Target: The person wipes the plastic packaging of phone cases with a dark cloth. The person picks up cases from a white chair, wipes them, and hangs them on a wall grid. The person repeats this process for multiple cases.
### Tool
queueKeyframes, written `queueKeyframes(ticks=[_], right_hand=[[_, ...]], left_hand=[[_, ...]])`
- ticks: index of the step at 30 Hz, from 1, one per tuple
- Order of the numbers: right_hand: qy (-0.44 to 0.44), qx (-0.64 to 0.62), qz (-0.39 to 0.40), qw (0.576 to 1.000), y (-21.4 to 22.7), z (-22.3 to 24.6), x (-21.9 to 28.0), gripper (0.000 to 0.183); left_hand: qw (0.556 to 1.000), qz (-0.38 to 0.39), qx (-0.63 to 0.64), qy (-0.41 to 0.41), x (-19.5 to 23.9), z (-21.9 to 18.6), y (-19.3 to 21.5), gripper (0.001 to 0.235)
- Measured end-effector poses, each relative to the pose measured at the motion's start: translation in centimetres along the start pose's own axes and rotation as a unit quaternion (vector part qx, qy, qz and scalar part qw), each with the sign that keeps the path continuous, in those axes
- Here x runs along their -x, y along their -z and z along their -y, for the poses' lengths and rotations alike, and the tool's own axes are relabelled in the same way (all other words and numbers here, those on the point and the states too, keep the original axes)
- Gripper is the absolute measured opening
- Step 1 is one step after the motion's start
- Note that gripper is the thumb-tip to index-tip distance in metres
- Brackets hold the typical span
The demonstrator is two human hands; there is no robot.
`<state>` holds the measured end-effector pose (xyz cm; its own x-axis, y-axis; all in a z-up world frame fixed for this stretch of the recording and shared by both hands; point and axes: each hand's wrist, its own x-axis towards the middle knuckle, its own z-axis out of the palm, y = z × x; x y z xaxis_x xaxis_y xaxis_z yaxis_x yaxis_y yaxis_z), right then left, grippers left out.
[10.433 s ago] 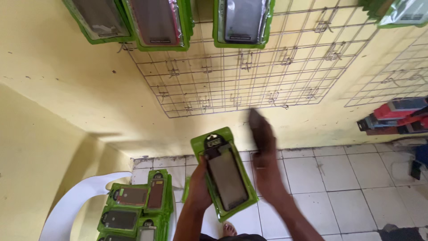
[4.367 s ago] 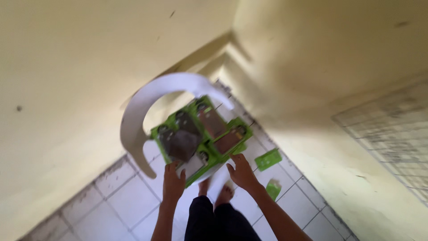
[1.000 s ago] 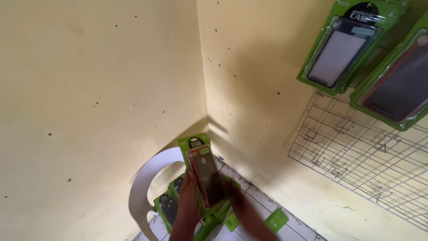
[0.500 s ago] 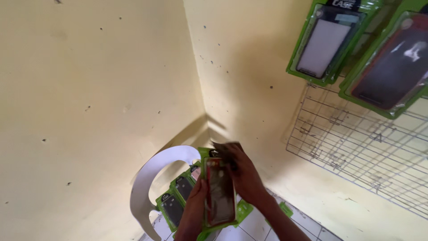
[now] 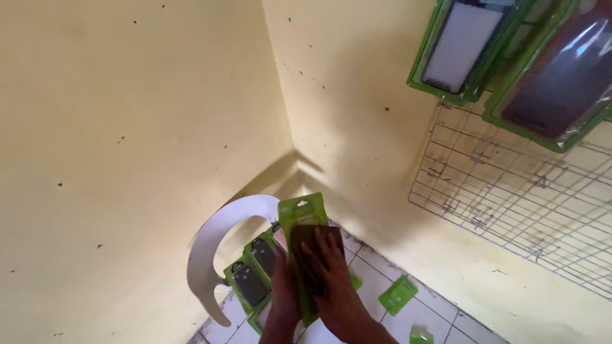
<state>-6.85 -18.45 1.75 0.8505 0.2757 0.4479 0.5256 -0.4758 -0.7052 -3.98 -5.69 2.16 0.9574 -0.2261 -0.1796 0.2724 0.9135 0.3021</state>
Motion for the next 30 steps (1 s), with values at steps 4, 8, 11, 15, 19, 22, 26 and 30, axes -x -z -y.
queueKeyframes(ticks=[4,8,11,15,19,22,26,30], right_hand=[[-0.38,-0.065,0.102,0.917,2.0,-2.8,-0.6,0.054],[-0.396,-0.233,-0.132,0.878,7.9,-6.2,-2.3,0.062],[-0.077,-0.056,-0.27,0.958,10.8,-4.1,-4.8,0.056],[-0.198,0.152,0.017,0.968,5.7,2.1,-7.7,0.059],[-0.049,0.11,0.019,0.993,4.3,5.0,-7.5,0.056],[-0.026,0.099,0.08,0.992,3.9,7.3,-5.9,0.06],[-0.037,0.069,0.171,0.982,3.5,9.7,-4.1,0.074],[0.0,0.092,0.145,0.985,2.2,8.7,-3.3,0.081]], left_hand=[[0.99,-0.063,-0.123,0.037,0.8,-0.7,2.0,0.06],[0.978,-0.1,-0.137,0.119,0.8,-0.3,3.4,0.053],[0.985,-0.024,-0.103,0.139,0.5,1.2,3.4,0.056],[0.989,-0.037,-0.111,0.088,-0.6,3.2,2.3,0.056],[0.969,-0.134,-0.207,-0.016,-3.0,0.5,0.3,0.06],[0.979,-0.107,-0.163,-0.065,-3.1,-3.1,-1.2,0.068],[0.997,-0.026,-0.071,-0.025,-1.1,-5.8,-3.1,0.071],[0.996,-0.045,-0.067,-0.026,0.1,-7.0,-3.2,0.076]])
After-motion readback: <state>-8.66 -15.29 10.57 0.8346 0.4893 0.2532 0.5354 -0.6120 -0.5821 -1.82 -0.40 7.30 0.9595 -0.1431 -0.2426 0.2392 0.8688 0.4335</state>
